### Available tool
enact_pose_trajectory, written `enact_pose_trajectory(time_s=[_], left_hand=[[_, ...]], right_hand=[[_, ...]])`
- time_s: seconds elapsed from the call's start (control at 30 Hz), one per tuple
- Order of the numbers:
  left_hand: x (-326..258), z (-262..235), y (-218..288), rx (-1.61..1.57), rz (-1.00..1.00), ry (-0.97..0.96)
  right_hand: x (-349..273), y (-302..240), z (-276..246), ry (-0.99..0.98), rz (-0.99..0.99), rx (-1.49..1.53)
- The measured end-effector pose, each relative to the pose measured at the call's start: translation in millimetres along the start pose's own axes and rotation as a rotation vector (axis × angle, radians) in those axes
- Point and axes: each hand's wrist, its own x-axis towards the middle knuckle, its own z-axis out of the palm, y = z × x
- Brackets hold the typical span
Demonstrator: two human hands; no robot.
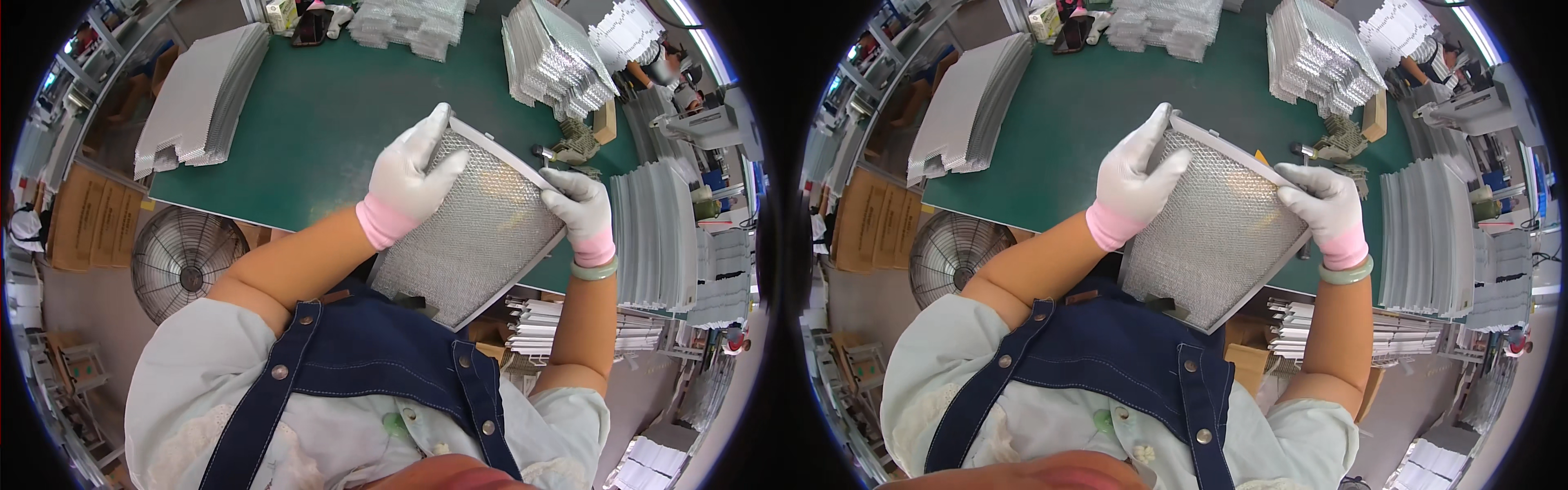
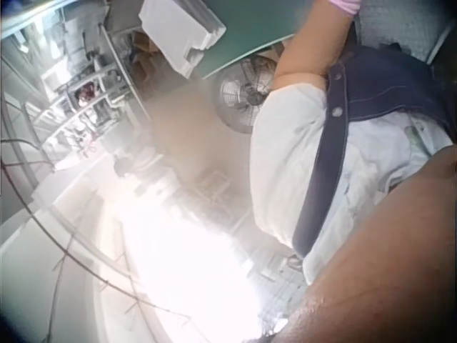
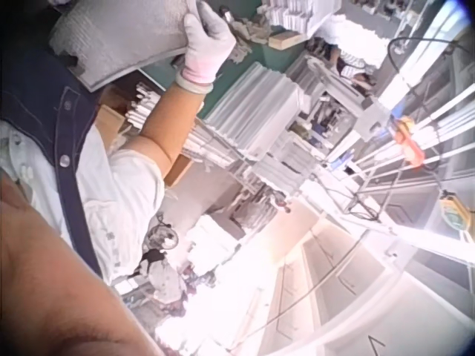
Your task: The person assembles rectangular metal frames by placing a mesh screen onto a green workbench, positioning a plastic insert, and fitting white plastic corner pieces. They use a rubber mallet to secure the corners and a yellow plastic scraper to smooth the mesh. The process is repeated for a second unit.
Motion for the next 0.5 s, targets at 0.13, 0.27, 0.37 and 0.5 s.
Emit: enact_pose_trajectory(time_s=[0.13, 0.27, 0.37, 0.5], left_hand=[[2, 0, 0, -0.129, -0.088, -0.068], [5, 0, 1, -0.452, -0.281, -0.115], [11, 3, 3, -0.793, -0.392, -0.096], [17, -11, 1, -0.586, -0.416, -0.223]], right_hand=[[-1, 1, -8, -0.040, -0.015, -0.015], [-4, -4, -10, -0.028, 0.003, -0.026], [-6, -10, -12, -0.064, -0.011, -0.073], [-11, -30, -10, -0.075, -0.113, -0.254]])
